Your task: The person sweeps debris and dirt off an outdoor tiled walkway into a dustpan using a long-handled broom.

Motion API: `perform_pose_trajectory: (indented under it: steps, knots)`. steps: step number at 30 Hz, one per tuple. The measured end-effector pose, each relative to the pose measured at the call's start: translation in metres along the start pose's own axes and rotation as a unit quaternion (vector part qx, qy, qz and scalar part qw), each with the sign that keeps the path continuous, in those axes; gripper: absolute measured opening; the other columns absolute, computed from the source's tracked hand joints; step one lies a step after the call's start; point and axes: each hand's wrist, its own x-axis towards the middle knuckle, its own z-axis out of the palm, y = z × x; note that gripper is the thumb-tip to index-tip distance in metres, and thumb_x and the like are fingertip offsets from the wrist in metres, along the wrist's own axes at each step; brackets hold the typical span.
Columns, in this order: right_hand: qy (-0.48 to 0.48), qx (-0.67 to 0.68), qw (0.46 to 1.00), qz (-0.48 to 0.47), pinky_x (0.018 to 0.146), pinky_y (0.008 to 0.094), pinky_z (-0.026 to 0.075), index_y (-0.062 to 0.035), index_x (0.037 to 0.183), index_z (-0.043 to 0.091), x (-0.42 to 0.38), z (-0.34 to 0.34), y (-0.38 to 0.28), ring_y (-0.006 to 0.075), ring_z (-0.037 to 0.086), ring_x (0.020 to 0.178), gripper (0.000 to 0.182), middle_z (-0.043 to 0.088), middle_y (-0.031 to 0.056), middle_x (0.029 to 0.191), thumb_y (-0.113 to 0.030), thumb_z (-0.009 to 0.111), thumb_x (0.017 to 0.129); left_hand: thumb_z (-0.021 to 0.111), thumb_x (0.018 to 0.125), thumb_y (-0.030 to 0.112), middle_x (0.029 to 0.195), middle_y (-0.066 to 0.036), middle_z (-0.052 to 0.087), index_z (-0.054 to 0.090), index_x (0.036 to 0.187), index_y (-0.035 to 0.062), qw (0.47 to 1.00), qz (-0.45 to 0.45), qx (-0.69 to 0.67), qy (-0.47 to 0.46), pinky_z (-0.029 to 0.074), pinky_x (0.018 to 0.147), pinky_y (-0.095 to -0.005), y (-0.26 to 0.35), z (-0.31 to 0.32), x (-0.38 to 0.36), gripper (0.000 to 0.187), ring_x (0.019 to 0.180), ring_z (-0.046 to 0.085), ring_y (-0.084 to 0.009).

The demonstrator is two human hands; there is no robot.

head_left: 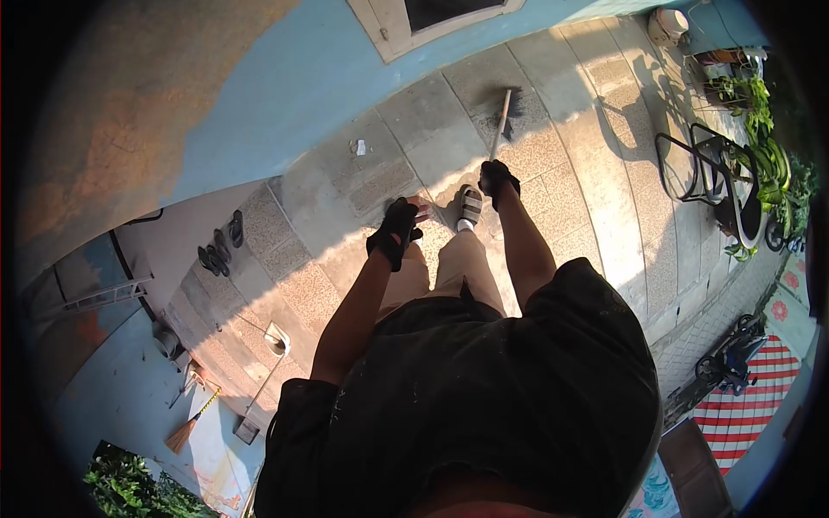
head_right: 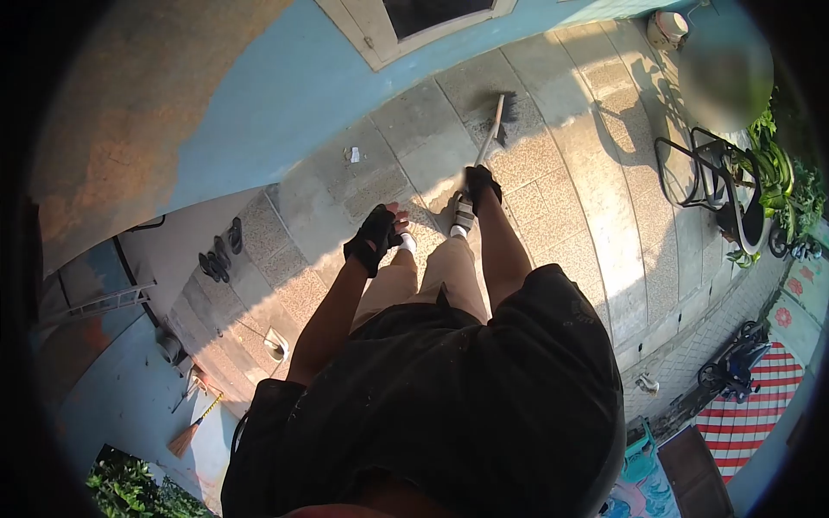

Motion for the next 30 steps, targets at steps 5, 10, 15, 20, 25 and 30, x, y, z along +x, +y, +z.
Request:
perform_pose_trajectory:
  steps: [5,10,15,20,25,30]
  knots:
    - [-0.227,-0.016,0.974,0.008,0.041,0.0299,0.035,-0.0125,0.078,0.044,-0.005,0.057,-0.036,0.0162,0.043,0.048,0.008,0.045,0.0036,0.061,-0.012,0.051,0.083,0.049,0.088,0.015,0.103,-0.018,0.063,0.048,0.118,-0.0034,0.990,0.127,0.056,-0.015,0.050,0.079,-0.0345,-0.009,-0.031,0.024,0.035,0.090,0.062,-0.0260]
    - [-0.177,0.019,0.984,0.005,0.042,0.0273,0.036,-0.0097,0.082,0.045,-0.061,0.051,-0.024,0.0122,0.041,0.048,0.005,0.045,0.0020,0.061,-0.012,0.048,0.084,0.050,0.091,0.028,0.070,-0.005,0.060,0.061,0.097,0.0042,0.975,0.112,0.191,-0.011,0.048,0.058,-0.0292,0.026,-0.024,0.018,0.027,0.059,0.057,-0.0148]
    - [-0.065,0.069,0.995,-0.036,0.038,0.0265,0.034,-0.0119,0.093,0.044,-0.120,-0.004,0.013,0.0114,0.041,0.045,0.011,0.041,0.0008,0.059,-0.010,0.048,0.083,0.049,0.090,0.033,0.059,-0.001,0.051,0.064,0.086,0.0085,0.951,0.161,0.262,0.020,0.040,0.048,-0.0279,0.037,-0.013,0.015,0.029,0.050,0.050,-0.0127]
    - [0.088,0.024,0.996,-0.022,0.032,0.0296,0.029,-0.0104,0.083,0.042,-0.074,-0.087,-0.011,0.0142,0.039,0.038,0.005,0.041,0.0032,0.055,-0.012,0.047,0.085,0.050,0.092,0.029,0.053,0.004,0.041,0.062,0.090,0.0076,0.944,0.161,0.289,0.007,0.034,0.042,-0.0233,0.003,-0.011,0.070,0.024,0.042,0.036,-0.0081]
    - [0.089,0.134,0.986,-0.044,0.043,0.0303,0.038,-0.0102,0.081,0.044,0.082,-0.132,-0.027,0.0151,0.044,0.051,0.005,0.044,0.0047,0.063,-0.008,0.049,0.081,0.052,0.091,0.026,0.054,0.001,0.048,0.061,0.095,0.0062,0.953,0.107,0.280,0.032,0.036,0.042,-0.0234,-0.019,0.030,0.112,0.022,0.044,0.045,-0.0089]
    - [0.030,-0.034,0.999,-0.029,0.032,0.0308,0.029,-0.0132,0.087,0.041,0.084,-0.069,-0.056,0.0131,0.039,0.041,0.009,0.041,0.0014,0.059,-0.013,0.049,0.084,0.053,0.088,0.020,0.057,-0.004,0.054,0.055,0.105,0.0039,0.989,0.041,0.137,-0.034,0.041,0.044,-0.0262,-0.063,0.065,0.184,0.024,0.046,0.050,-0.0131]
